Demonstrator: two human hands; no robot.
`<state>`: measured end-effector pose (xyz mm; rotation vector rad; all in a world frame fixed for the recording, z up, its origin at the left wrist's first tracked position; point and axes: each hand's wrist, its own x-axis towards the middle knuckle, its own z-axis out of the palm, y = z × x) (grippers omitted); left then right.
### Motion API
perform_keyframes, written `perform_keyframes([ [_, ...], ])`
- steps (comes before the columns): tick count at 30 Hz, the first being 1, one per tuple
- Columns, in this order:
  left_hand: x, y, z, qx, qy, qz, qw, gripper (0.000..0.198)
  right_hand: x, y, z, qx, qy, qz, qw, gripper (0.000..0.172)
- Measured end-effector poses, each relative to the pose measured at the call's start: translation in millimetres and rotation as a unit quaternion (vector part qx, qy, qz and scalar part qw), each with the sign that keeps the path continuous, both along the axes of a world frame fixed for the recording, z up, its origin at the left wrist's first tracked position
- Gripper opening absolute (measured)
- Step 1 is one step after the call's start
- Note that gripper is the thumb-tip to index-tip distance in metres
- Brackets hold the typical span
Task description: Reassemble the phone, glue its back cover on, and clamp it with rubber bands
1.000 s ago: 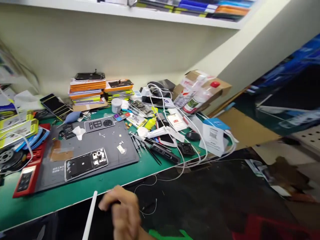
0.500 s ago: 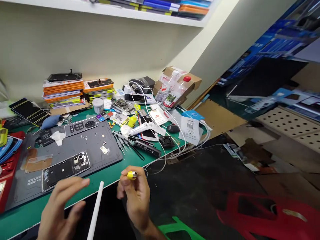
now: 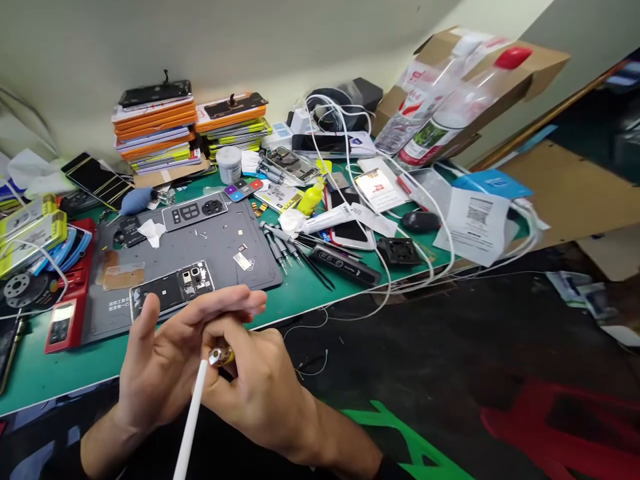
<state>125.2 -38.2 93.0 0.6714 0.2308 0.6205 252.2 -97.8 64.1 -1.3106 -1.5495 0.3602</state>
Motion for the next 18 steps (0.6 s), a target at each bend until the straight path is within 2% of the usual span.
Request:
perform_keyframes([
  [5,-6.6,-0.8,0.9,-0.01,-0.019,-0.022,1.0,0.073,-2.3,-1.2,4.5,0.013,-0.01,0.008,1.0,0.012],
  [11,-6.6,4.2,-2.6,0.007,0.01,-0.007,1.0,0.075,-5.8,4.7,1.0,0.027,-0.053,-0.019,0.998,0.008],
  [18,-4.1,8.3,-5.7,-0.007,0.01,-0.009,1.0,0.078,-5.6,5.6,-1.3,0.03,-0.075,-0.033,0.996,0.011],
])
